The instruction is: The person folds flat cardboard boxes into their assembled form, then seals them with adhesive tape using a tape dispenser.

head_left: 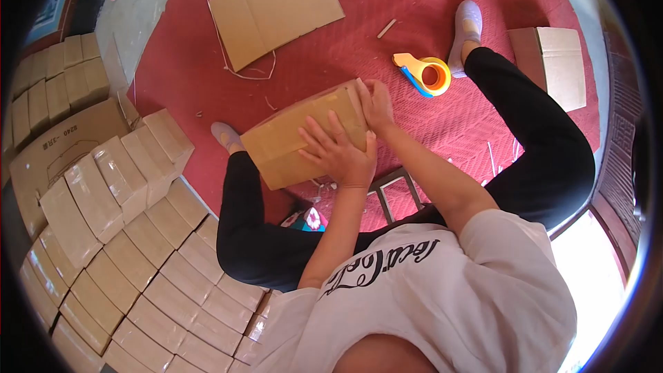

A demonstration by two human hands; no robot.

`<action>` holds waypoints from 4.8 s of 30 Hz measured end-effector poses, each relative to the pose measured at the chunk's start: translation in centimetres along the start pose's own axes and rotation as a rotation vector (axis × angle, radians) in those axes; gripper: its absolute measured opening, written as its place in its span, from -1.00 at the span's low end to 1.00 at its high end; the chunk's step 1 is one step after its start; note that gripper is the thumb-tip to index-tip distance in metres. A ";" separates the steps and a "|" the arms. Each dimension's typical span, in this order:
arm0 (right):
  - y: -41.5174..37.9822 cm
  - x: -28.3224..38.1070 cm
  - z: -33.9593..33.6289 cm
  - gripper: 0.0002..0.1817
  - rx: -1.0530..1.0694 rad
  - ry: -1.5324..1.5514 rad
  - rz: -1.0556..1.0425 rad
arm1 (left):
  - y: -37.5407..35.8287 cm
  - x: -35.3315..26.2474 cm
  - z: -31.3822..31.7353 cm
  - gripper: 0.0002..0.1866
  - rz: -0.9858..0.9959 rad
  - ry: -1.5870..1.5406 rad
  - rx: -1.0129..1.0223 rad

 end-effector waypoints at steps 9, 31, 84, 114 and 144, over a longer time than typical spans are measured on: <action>2.1 -9.5 5.7 -0.52 0.236 -0.381 0.350 | 0.4 -0.1 -0.1 -0.07 0.012 0.008 0.016; 5.6 -4.7 0.2 -0.44 0.187 -0.264 0.030 | -0.2 4.4 -6.3 -0.06 -0.081 -0.613 -0.134; -13.5 14.9 -8.3 -0.59 0.505 -0.231 -0.370 | 6.1 54.6 -68.4 -0.28 -0.288 -0.124 -1.706; 1.0 19.8 6.5 -0.54 0.349 -0.785 -0.708 | 3.5 31.6 -37.4 -0.40 -0.155 -0.828 -0.697; 9.3 32.3 8.5 -0.81 0.110 -1.216 -1.327 | 2.8 19.1 -26.4 -0.58 0.030 -0.607 -0.229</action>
Point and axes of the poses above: each hand's wrist, its own y-axis towards the middle knuckle, its own z-axis out of the palm, x = y × z, the point moved 9 cm from there along y, towards the middle knuckle, and after that the axes turned 11 degrees about -y, right-handed, at the moved point
